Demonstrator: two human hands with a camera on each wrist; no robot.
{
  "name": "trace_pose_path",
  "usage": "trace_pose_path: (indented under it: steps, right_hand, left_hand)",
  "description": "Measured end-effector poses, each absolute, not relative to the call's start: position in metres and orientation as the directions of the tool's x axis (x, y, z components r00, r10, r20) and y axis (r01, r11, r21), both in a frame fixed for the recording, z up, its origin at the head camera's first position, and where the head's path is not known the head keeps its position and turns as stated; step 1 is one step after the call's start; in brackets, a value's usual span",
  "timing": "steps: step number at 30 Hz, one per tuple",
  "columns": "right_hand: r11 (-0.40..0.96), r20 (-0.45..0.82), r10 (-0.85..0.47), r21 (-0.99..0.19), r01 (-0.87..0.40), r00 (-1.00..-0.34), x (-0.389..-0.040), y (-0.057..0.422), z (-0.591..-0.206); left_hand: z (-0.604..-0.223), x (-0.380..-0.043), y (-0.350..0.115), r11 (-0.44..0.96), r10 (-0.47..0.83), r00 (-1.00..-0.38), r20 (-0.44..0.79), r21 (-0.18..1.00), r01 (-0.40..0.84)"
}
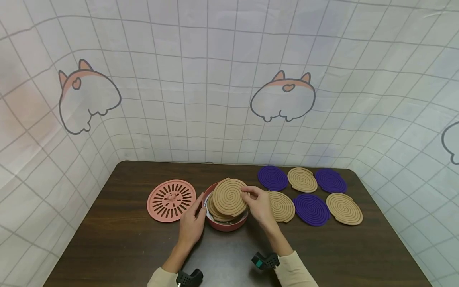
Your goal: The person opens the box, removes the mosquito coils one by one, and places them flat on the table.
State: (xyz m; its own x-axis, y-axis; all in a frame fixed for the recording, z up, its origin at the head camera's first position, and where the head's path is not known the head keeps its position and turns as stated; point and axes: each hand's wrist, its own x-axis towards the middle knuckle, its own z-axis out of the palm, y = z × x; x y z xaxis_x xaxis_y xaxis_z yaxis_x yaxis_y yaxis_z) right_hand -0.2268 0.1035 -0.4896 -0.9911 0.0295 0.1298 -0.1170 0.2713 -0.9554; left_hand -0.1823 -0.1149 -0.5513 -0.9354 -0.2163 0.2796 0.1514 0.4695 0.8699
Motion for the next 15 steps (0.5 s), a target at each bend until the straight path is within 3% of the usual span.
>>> trace_pose_path:
  steps: [15]
  right_hand:
    - [0.204,0.099,0.042,-0.975,-0.089,-0.994,-0.222,0.123,-0.484]
  left_hand:
    - [-0.552,-0.183,-0.115,0.454,-0.214,-0.934,0.285,0.876,0.163]
